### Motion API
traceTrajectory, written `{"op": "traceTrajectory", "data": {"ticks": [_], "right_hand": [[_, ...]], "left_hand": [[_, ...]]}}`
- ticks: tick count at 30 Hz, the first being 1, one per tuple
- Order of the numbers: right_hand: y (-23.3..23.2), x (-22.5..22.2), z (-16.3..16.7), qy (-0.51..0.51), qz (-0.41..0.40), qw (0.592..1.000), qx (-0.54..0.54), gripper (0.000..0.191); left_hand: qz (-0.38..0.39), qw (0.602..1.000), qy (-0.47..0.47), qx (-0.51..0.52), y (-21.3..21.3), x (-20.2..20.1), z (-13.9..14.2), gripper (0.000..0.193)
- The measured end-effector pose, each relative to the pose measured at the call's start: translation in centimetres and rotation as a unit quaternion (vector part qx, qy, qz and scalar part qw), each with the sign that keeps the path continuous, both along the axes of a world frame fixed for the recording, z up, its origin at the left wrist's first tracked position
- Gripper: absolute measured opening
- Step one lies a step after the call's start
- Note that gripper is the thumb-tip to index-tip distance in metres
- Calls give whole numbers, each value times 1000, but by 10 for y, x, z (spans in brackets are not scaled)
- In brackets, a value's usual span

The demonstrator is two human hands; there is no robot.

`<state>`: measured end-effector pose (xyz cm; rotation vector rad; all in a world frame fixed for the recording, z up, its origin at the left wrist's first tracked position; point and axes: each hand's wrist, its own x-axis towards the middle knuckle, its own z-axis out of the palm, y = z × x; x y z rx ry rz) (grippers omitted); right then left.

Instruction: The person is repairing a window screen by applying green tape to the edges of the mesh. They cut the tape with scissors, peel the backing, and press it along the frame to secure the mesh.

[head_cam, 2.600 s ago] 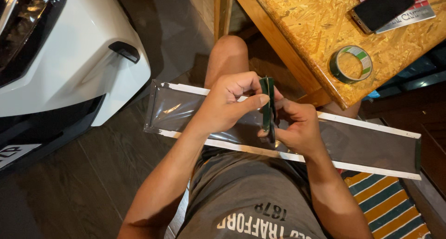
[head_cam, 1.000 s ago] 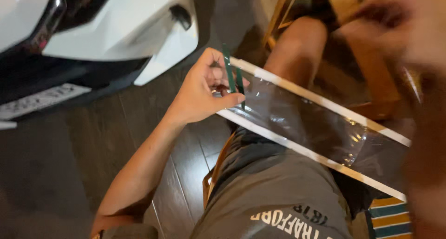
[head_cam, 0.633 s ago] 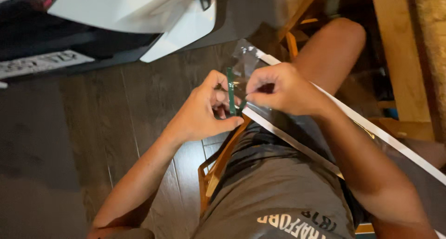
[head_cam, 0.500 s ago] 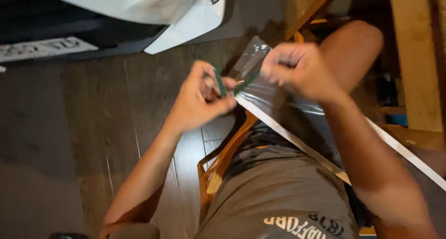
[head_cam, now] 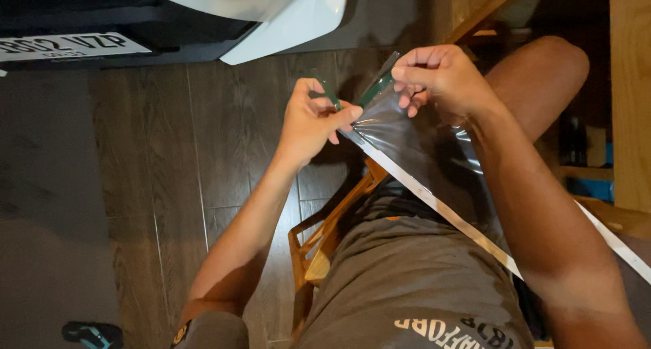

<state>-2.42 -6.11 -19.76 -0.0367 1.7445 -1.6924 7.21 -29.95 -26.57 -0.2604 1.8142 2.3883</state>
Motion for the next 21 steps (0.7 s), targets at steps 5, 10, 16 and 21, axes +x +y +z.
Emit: {"op": "traceTrajectory", "data": {"ticks": [5,10,16,21], "right_hand": [[-7,3,-10,90,13,995,49,12],[-13,8,-19,286,29,940,186,14],[-8,9,-26,466,21,837,288,14],[4,1,-30,468,21,845,258,18]], "left_hand": [[16,999,-10,-31,2,1,-7,53],[42,996,16,-80,9,8,-8,53],[65,976,26,-207,18,7,-4,53],[55,969,3,-241,25,3,-5,55]]}}
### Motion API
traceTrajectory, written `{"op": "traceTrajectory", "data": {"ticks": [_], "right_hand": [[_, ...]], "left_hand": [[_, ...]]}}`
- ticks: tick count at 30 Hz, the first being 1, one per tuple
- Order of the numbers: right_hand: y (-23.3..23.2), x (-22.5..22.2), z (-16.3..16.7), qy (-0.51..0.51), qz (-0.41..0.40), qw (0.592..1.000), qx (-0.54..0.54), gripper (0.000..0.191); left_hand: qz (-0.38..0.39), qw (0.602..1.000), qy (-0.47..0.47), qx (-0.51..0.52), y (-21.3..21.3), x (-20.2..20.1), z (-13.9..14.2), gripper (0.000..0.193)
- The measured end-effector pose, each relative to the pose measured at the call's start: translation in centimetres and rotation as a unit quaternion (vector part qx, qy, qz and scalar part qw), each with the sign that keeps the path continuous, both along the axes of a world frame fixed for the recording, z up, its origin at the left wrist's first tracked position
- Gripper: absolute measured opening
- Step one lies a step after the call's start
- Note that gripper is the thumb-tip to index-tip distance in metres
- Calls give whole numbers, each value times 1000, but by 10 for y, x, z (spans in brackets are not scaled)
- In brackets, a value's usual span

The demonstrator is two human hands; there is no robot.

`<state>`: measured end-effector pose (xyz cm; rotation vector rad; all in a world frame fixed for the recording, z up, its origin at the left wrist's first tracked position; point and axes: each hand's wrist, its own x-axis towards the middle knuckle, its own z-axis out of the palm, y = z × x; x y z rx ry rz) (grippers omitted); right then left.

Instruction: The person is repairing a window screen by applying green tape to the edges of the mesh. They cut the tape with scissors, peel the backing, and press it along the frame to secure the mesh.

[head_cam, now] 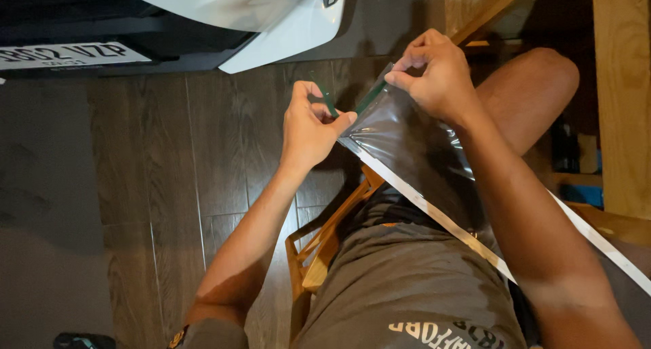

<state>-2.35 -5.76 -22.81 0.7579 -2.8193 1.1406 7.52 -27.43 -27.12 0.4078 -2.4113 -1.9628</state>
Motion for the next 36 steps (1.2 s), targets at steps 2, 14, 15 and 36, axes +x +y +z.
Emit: {"op": "traceTrajectory", "data": {"ticks": [2,14,15,36], "right_hand": [[5,-1,0,-42,8,998,-36,16],[26,8,-7,-64,77,995,-31,15],[26,8,-8,-47,90,995,-19,13],[15,11,9,-42,76,974,208,18]], "left_hand": [[-2,1000,-4,18,5,1,-5,55],[-6,992,23,124,29,14,-47,54],[-4,991,19,129,30,15,-48,54],[16,1000,13,-16,50,19,-27,55]]}}
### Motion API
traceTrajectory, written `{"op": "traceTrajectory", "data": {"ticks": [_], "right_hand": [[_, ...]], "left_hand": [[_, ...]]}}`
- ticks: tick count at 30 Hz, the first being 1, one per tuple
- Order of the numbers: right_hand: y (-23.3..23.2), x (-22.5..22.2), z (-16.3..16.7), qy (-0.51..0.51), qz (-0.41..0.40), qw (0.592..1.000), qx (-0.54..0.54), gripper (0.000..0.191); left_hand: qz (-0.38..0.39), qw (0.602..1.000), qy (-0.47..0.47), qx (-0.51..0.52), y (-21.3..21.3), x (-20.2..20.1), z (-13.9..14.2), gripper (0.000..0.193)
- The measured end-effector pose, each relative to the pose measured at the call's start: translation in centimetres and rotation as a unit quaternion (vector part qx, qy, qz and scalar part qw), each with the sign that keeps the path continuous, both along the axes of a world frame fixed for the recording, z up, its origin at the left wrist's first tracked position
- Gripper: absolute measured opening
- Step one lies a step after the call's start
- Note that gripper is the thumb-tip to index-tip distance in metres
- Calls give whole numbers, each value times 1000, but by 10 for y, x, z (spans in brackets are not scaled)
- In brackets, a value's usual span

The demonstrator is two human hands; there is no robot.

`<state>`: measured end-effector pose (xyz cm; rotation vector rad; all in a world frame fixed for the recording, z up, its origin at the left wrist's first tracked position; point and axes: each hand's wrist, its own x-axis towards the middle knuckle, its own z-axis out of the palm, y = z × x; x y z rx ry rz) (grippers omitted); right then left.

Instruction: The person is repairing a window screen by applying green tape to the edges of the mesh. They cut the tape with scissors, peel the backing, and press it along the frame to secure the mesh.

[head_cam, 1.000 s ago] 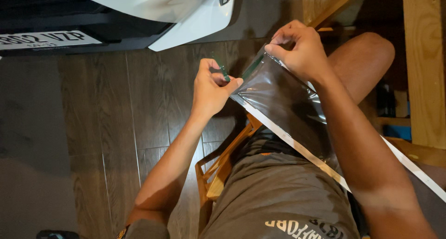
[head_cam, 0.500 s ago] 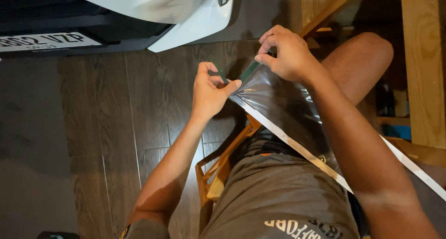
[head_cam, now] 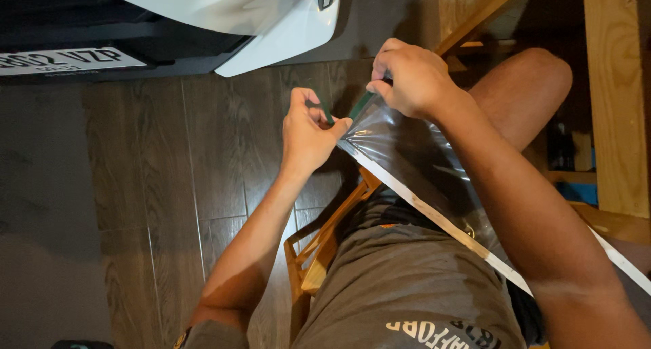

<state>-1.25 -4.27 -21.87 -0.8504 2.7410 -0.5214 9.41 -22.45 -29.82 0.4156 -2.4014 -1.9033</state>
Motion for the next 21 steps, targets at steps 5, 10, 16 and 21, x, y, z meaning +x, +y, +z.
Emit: {"op": "traceTrajectory", "data": {"ticks": [5,10,16,21], "right_hand": [[0,5,-2,38,19,999,10,17],[3,12,-5,50,13,998,-23,18],[11,14,-8,51,11,995,-81,36],[12,18,-8,60,1,995,-78,85]], "left_hand": [[-6,1000,8,-25,2,0,1,55],[0,999,11,-45,2,0,-4,56],[-4,998,13,55,0,0,-13,58],[-12,965,19,260,5,-1,-21,52]]}}
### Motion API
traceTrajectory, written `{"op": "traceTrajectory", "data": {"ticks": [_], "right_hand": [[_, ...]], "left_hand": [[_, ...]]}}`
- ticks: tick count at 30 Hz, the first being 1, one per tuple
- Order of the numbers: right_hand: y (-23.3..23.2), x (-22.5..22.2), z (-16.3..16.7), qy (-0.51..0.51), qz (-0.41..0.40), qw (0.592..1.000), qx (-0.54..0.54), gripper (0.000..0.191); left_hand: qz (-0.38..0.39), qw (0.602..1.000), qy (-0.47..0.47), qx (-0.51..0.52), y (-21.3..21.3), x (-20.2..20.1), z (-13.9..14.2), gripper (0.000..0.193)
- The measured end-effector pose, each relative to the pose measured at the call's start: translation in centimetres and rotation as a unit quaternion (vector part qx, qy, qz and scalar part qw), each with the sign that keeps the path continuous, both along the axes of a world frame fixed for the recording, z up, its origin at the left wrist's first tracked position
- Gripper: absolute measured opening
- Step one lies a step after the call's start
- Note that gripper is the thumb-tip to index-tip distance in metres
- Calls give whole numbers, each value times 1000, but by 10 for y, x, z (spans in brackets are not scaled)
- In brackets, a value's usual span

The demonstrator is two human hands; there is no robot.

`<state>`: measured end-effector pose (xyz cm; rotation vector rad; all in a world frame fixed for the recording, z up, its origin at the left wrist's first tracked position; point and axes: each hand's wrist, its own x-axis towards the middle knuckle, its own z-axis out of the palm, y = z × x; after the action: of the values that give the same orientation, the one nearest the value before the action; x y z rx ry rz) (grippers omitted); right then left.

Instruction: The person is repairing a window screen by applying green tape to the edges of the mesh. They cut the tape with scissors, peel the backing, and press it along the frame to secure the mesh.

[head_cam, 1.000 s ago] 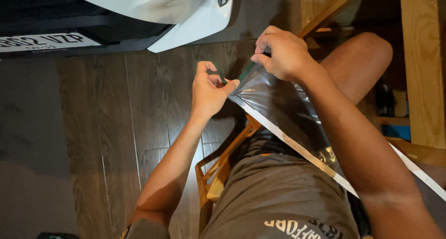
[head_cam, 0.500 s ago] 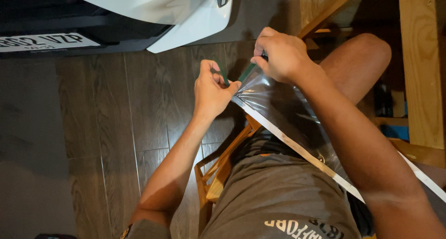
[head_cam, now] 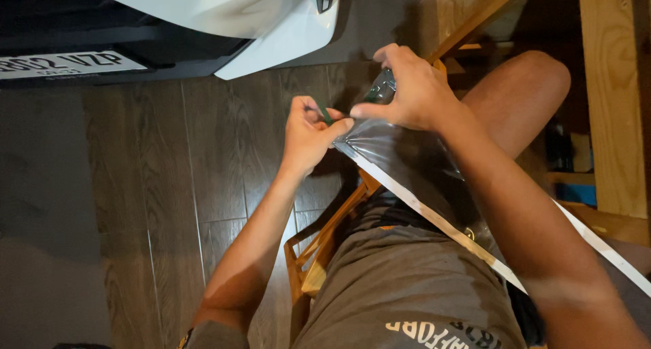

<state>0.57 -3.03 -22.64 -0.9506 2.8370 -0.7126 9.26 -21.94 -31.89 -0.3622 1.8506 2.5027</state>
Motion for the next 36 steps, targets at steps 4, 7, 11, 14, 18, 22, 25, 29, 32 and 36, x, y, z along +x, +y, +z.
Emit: {"op": "traceTrajectory", "data": {"ticks": [4,7,11,14,18,22,25,29,32,36], "right_hand": [[-4,6,-1,-62,-79,993,54,96],[-5,6,-2,-69,-100,990,68,85],[-2,0,-2,-45,-81,995,39,71],[1,-6,-2,-59,-69,996,8,58],[3,-13,-1,-80,-57,995,-16,44],[5,-16,0,-131,-60,989,-27,35],[8,-18,-5,-147,-60,986,-58,29],[15,-19,-14,-118,-21,990,-71,26],[18,-16,-14,-105,-26,994,-29,28],[19,1,4,-5,-44,999,-19,35]], "left_hand": [[-9,994,-29,101,11,2,-5,44],[5,994,28,101,15,4,-8,39],[12,992,28,124,17,4,-9,38],[14,991,25,129,18,4,-11,38],[20,991,31,131,19,4,-13,39],[23,991,36,129,19,6,-16,39],[23,991,34,126,19,8,-20,38],[18,994,30,102,20,12,-25,41],[3,997,50,58,19,13,-27,46],[0,998,62,13,18,16,-26,51]]}}
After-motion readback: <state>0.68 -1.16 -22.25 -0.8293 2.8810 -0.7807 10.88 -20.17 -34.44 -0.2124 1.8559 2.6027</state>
